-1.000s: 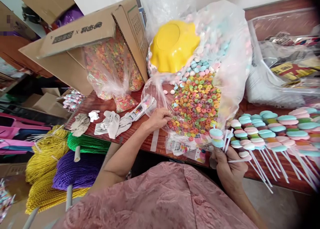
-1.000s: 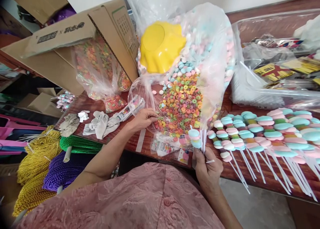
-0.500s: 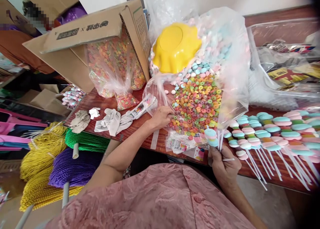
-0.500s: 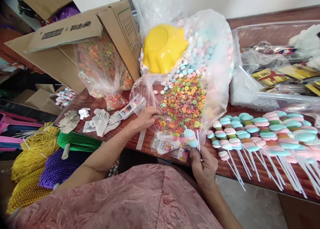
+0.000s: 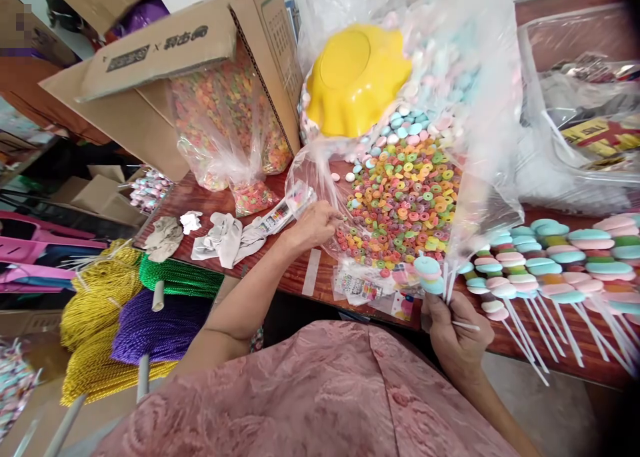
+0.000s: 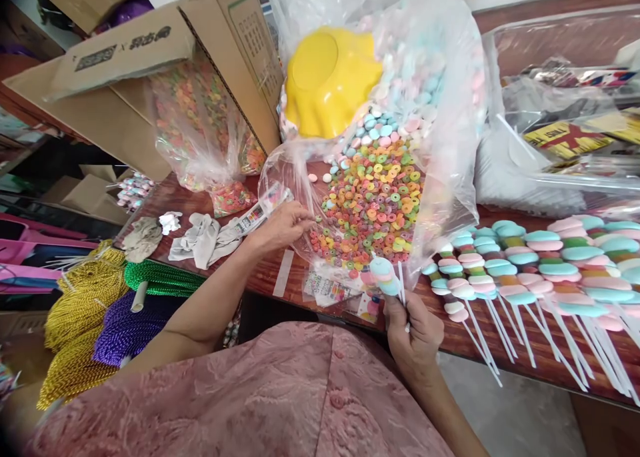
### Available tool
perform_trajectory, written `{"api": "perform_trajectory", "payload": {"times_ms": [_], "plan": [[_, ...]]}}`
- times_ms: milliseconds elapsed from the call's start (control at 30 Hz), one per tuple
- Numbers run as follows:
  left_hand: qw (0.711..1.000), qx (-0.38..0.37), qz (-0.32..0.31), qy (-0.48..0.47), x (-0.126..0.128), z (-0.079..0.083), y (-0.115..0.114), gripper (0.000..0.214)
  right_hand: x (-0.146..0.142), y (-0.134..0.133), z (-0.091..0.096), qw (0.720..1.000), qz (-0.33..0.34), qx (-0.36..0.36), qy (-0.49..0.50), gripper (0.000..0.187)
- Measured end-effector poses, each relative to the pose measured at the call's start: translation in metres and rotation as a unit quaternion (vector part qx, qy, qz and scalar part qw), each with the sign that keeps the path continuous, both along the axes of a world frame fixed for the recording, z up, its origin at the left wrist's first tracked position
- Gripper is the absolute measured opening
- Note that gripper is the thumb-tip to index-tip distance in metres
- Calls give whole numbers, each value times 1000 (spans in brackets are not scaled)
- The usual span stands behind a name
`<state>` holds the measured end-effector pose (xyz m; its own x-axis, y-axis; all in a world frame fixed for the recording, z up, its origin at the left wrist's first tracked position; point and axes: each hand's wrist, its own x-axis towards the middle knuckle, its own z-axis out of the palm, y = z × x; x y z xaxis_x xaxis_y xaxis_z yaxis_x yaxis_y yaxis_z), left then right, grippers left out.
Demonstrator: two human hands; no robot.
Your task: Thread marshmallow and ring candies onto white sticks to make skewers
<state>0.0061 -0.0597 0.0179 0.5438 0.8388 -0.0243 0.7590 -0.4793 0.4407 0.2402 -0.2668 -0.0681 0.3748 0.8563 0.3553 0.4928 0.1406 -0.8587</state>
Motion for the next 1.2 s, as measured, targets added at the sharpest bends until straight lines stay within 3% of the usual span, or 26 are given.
{"api": "perform_trajectory", "payload": {"times_ms": [200, 467, 800, 933, 1200], "plan": [[994, -52, -75, 67, 4, -1, 1, 24, 1, 0, 3, 1000, -1, -5, -5, 16], [996, 15, -29, 84, -4, 2, -2, 22, 3, -2, -4, 999, -15, -28, 3, 15], [982, 43, -13, 184, 29, 2, 20, 25, 2, -2, 0, 1000, -14, -22, -4, 16], [988, 71, -31, 131, 24, -1, 12, 25, 1, -1, 4, 999, -17, -19, -19, 16], [992, 38, -101, 71, 27, -21, 3, 21, 0, 2, 7, 999, -4, 1, -35, 14]]}}
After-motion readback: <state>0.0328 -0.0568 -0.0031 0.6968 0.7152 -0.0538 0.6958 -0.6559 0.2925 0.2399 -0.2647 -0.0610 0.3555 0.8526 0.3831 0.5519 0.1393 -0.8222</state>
